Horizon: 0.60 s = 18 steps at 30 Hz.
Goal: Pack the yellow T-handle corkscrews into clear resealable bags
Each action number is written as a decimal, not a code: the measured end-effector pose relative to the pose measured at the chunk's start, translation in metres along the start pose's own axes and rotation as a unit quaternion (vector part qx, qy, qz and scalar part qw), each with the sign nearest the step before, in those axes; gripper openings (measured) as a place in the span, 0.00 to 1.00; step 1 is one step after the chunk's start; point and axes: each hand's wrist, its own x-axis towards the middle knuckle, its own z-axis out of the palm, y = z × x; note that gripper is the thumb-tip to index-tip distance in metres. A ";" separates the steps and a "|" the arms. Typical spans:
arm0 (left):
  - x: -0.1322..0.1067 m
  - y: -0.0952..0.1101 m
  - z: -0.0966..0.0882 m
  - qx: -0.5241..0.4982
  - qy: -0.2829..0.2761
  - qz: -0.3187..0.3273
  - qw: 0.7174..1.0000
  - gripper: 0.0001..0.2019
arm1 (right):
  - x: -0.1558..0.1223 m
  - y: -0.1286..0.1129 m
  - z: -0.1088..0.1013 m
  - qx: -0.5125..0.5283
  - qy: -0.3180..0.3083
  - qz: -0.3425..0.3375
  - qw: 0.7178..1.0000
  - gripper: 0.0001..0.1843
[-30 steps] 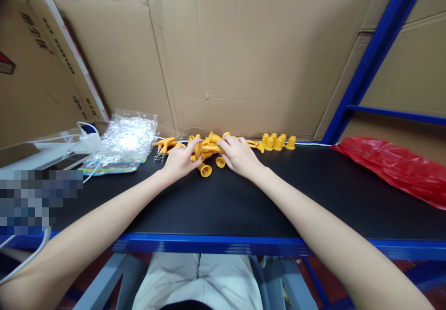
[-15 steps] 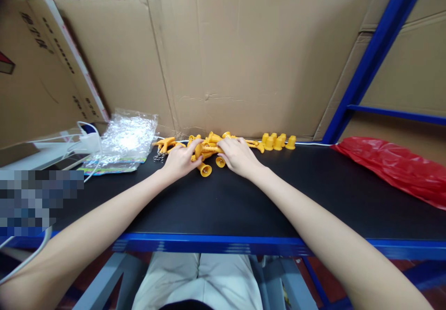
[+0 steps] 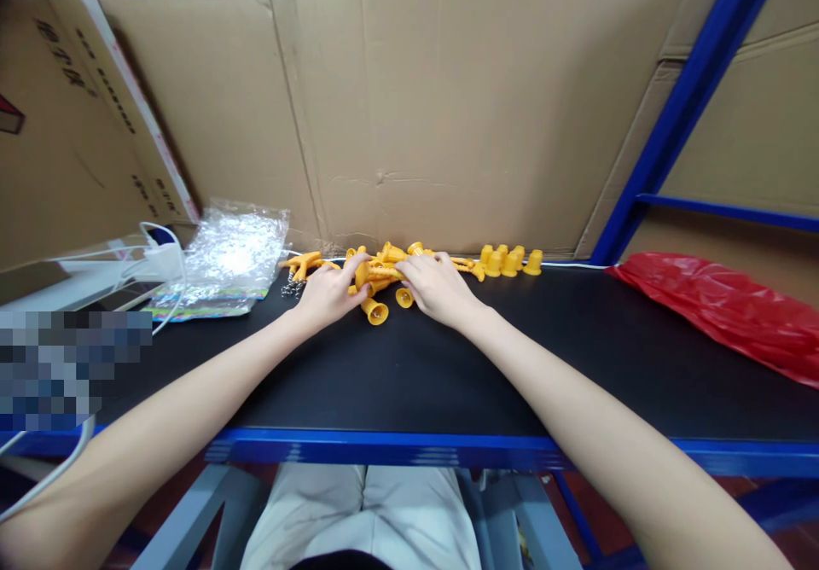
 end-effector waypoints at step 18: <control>0.005 0.000 -0.010 0.046 -0.047 -0.038 0.997 0.20 | 0.003 -0.009 -0.004 -0.117 0.013 -0.042 0.992 0.15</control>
